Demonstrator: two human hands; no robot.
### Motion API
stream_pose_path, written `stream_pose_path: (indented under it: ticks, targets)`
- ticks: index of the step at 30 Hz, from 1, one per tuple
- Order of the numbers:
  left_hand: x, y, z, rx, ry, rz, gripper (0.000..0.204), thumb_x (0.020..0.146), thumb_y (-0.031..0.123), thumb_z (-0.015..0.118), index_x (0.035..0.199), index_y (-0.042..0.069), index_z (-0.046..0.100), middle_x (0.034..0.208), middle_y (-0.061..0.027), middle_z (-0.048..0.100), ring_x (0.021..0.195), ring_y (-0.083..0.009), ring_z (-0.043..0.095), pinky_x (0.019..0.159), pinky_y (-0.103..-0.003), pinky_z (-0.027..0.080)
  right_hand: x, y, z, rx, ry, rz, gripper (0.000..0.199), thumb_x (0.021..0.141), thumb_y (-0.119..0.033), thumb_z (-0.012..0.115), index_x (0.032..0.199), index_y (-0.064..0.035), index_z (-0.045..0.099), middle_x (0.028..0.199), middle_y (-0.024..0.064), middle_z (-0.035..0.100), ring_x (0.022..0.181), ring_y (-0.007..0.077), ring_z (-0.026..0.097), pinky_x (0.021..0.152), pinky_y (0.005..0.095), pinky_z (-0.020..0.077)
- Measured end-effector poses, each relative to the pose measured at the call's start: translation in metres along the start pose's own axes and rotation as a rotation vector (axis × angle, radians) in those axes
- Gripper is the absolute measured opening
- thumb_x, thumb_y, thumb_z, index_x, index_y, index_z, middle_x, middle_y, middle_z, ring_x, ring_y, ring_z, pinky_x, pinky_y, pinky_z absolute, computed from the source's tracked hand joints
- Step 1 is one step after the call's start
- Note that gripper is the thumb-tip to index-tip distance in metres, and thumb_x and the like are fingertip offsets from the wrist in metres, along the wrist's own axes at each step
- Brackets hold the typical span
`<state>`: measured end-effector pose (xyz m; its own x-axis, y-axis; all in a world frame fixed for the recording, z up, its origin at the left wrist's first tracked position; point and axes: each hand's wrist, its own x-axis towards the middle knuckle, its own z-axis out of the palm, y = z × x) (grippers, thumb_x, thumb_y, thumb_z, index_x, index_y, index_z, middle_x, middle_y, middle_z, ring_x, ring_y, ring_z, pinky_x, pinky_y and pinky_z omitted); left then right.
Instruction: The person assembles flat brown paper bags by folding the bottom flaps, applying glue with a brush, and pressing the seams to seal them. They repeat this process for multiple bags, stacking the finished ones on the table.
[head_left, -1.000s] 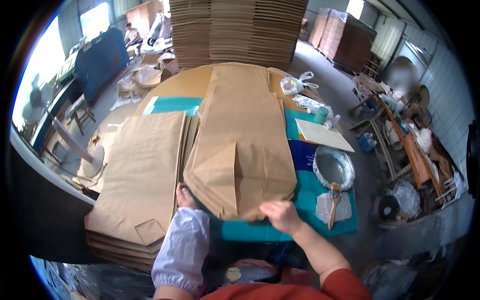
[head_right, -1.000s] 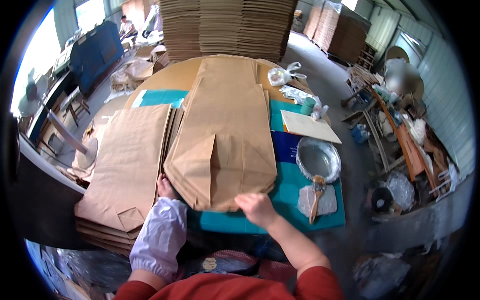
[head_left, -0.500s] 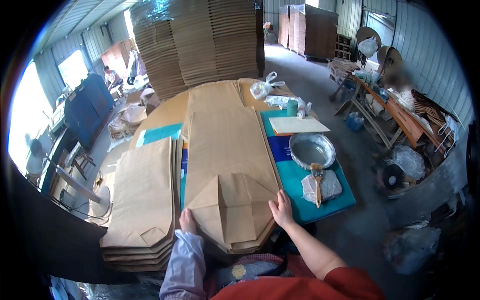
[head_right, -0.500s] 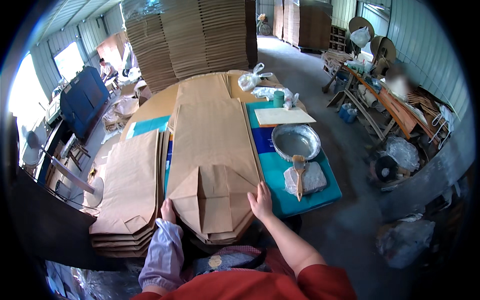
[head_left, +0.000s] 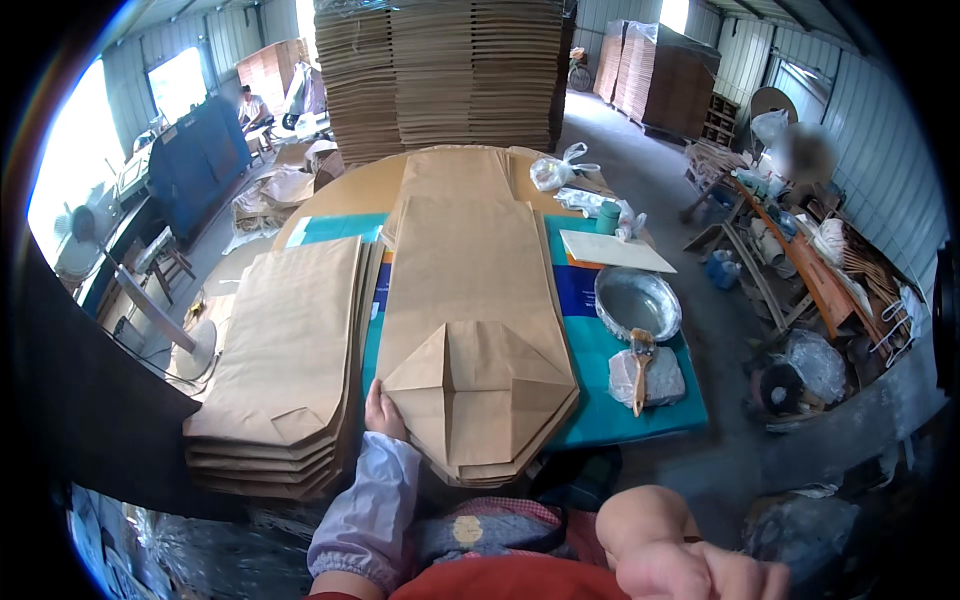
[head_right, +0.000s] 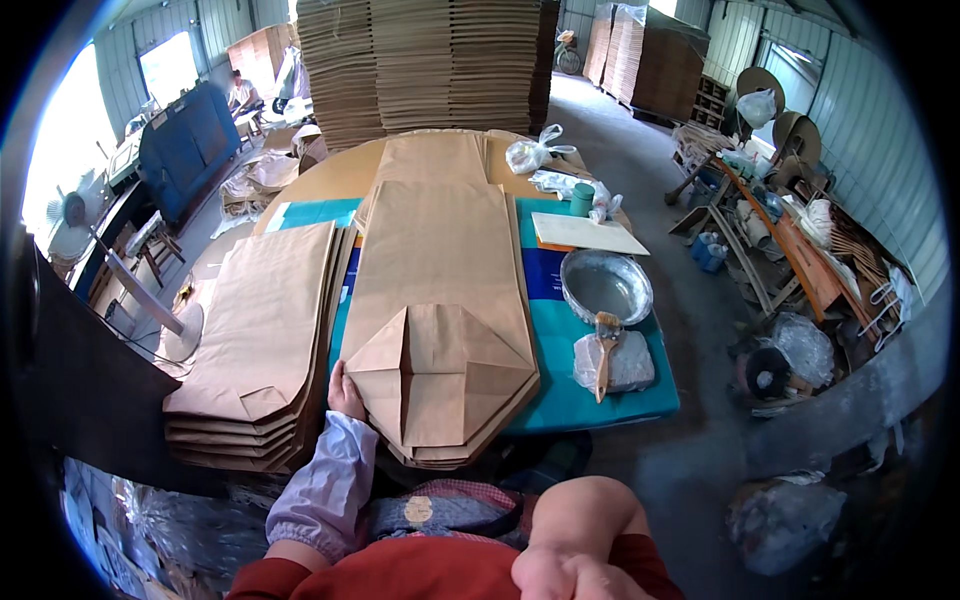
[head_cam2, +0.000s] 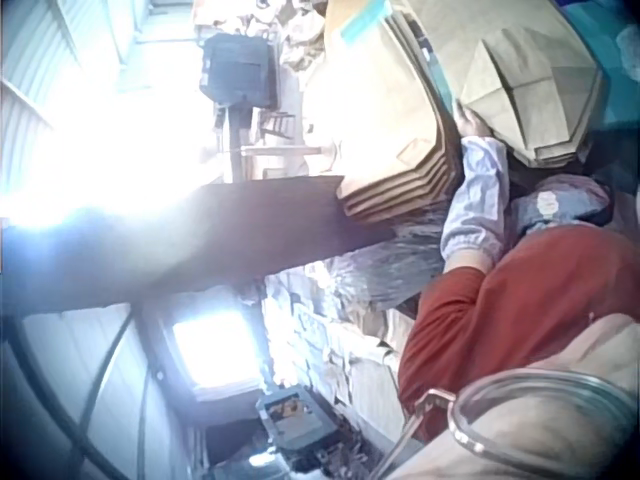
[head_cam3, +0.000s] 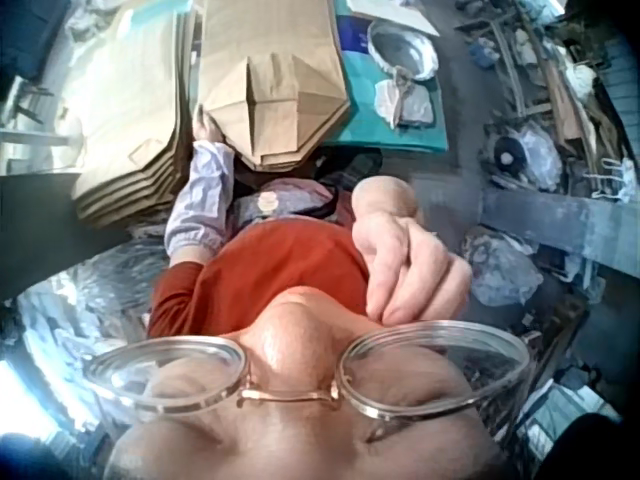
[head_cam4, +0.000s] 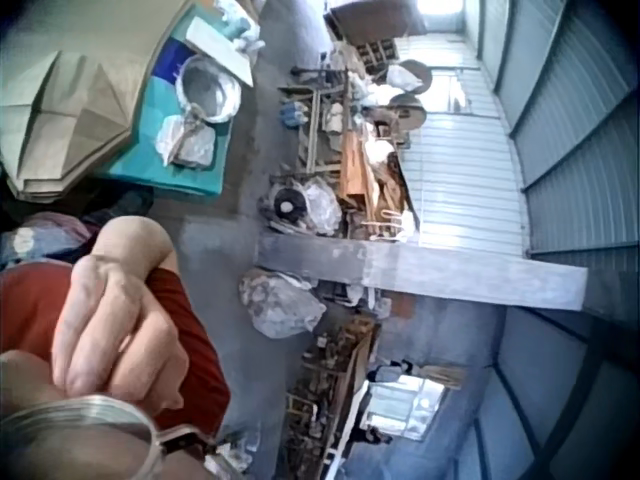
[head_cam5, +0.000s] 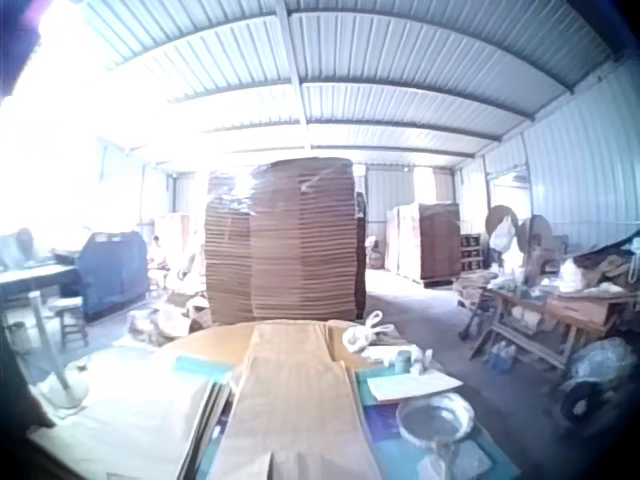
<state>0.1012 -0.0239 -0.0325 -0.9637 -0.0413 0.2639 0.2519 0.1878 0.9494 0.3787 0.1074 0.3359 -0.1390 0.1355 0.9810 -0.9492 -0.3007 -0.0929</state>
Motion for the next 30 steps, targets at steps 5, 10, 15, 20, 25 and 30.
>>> stream_pose_path:
  ticks: [5,10,15,20,25,30]
  targets:
    - [0.007,-0.014,-0.011,0.074,0.043,0.085,0.037,0.094,0.009,0.044,0.128,-0.004,0.053,0.100,-0.0155,0.064,0.055,-0.0134,0.053,0.055,-0.029,0.047,0.001,-0.002,0.004,0.245,-0.017,0.166,0.005,0.091,-0.008,0.060,0.087,-0.0072,0.064,0.097,0.0059,0.059,0.092,0.0187,0.060,0.081,0.0292,0.0565]
    - [0.020,-0.042,-0.011,0.198,0.116,0.359,0.037,0.093,0.009,0.044,0.126,-0.005,0.055,0.112,-0.0169,0.063,0.071,-0.0136,0.058,0.065,-0.027,0.048,-0.005,-0.006,0.018,0.083,-0.043,0.119,0.011,0.093,-0.012,0.058,0.087,-0.0046,0.064,0.100,0.0064,0.059,0.095,0.0204,0.062,0.082,0.0290,0.0559]
    - [-0.006,0.004,-0.038,-0.416,-0.153,-0.253,0.054,0.098,0.010,0.048,0.146,0.000,0.026,0.086,-0.0030,0.052,0.069,-0.0065,0.048,0.059,-0.019,0.040,-0.015,-0.013,0.014,0.202,0.014,0.174,0.012,0.095,-0.014,0.056,0.095,-0.0051,0.065,0.107,0.0065,0.057,0.103,0.0231,0.060,0.088,0.0281,0.0539]
    - [-0.025,0.013,-0.031,-0.187,-0.199,0.086,0.053,0.096,0.011,0.050,0.143,-0.003,0.029,0.121,-0.0148,0.053,0.111,-0.0218,0.053,0.097,-0.033,0.042,-0.050,-0.013,-0.005,-0.406,-0.098,0.275,0.021,0.092,-0.015,0.050,0.078,-0.0045,0.062,0.081,0.0127,0.062,0.079,0.0248,0.063,0.071,0.0379,0.0529]
    - [0.031,0.004,-0.032,0.082,-0.220,-0.005,0.049,0.094,0.014,0.055,0.138,-0.004,0.041,0.134,-0.0188,0.048,0.123,-0.0274,0.047,0.104,-0.034,0.036,-0.308,0.032,-0.112,-0.791,-0.712,1.878,0.031,0.089,-0.022,0.051,0.110,-0.0037,0.066,0.114,0.0168,0.065,0.101,0.0354,0.062,0.090,0.0425,0.0486]
    - [0.038,-0.005,-0.017,0.100,-0.307,0.054,0.043,0.090,0.008,0.051,0.131,-0.006,0.050,0.126,-0.0185,0.056,0.117,-0.0255,0.055,0.100,-0.033,0.041,-0.483,0.072,-0.135,-0.896,-0.956,2.354,0.034,0.090,-0.026,0.053,0.112,-0.0042,0.066,0.115,0.0172,0.065,0.102,0.0347,0.062,0.090,0.0405,0.0487]
